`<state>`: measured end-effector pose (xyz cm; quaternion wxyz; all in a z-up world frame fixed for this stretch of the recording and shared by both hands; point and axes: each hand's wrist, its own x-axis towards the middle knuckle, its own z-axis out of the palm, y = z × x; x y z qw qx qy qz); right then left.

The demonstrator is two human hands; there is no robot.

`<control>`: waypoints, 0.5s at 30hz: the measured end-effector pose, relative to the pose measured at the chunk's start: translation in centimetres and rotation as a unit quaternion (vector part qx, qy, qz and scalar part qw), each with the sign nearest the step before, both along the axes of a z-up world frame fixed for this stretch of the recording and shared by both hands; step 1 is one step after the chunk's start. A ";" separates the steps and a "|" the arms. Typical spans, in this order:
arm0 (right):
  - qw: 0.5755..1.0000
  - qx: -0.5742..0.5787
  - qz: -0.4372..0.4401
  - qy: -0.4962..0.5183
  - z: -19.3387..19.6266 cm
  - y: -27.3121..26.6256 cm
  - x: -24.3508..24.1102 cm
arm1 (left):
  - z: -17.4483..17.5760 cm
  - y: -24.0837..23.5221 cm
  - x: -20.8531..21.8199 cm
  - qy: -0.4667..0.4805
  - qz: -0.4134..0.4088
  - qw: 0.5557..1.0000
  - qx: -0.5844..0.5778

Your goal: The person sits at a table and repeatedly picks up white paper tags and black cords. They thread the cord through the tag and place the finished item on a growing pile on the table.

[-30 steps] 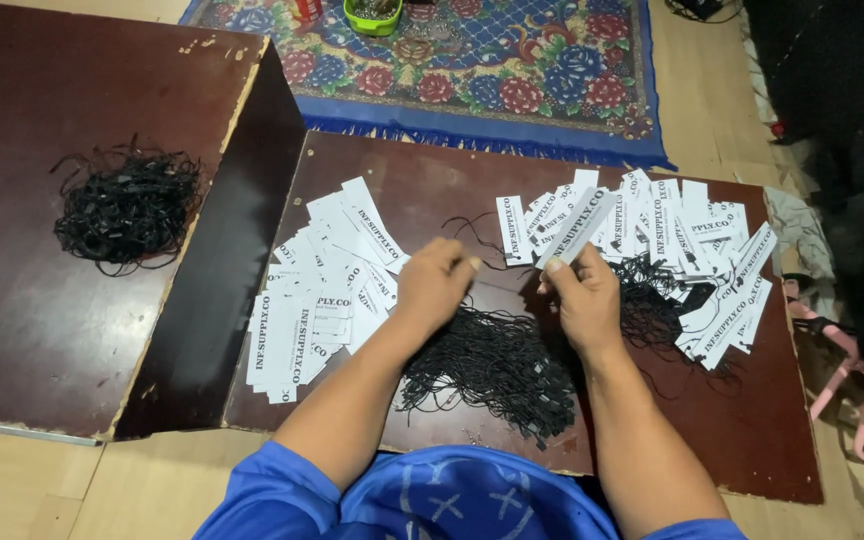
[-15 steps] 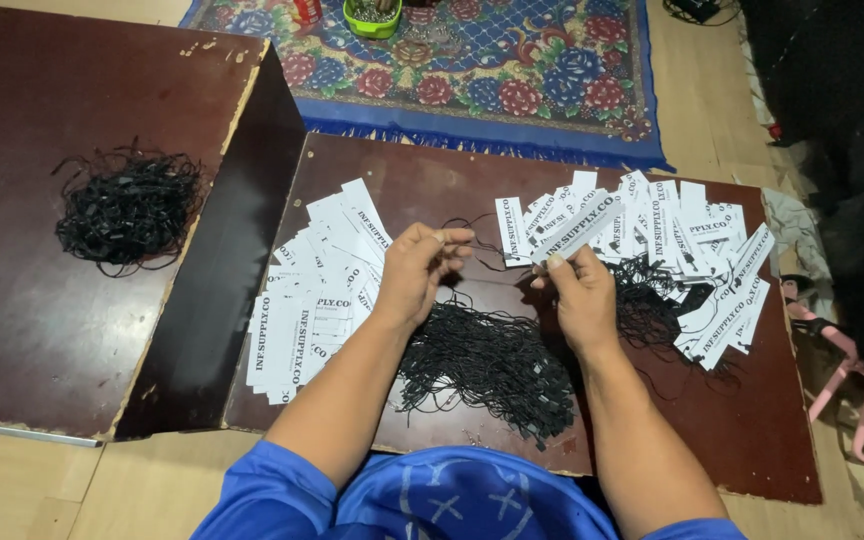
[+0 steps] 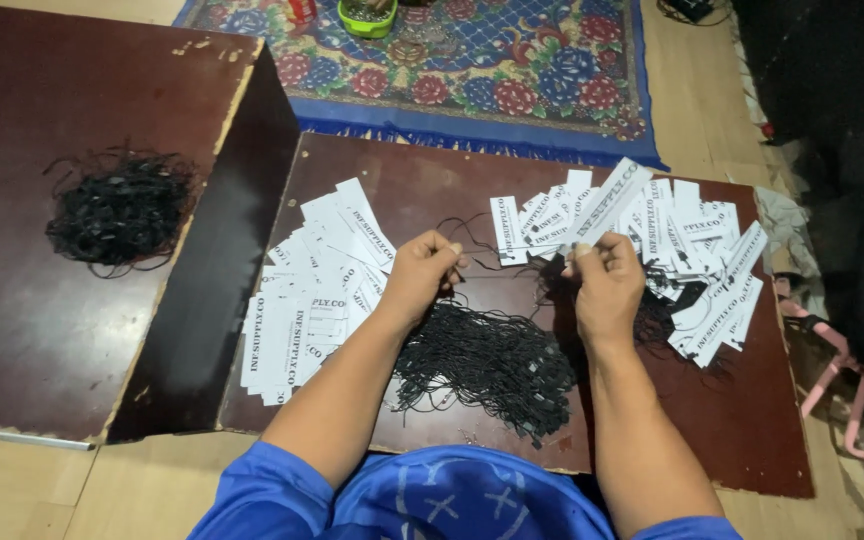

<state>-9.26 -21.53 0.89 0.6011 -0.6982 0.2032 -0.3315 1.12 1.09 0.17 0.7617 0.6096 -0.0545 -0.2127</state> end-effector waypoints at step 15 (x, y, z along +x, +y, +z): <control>0.920 -0.333 -0.206 -0.023 1.1 -6.5 -2.2 | 1.7 0.5 -1.3 -0.226 -0.018 0.940 0.253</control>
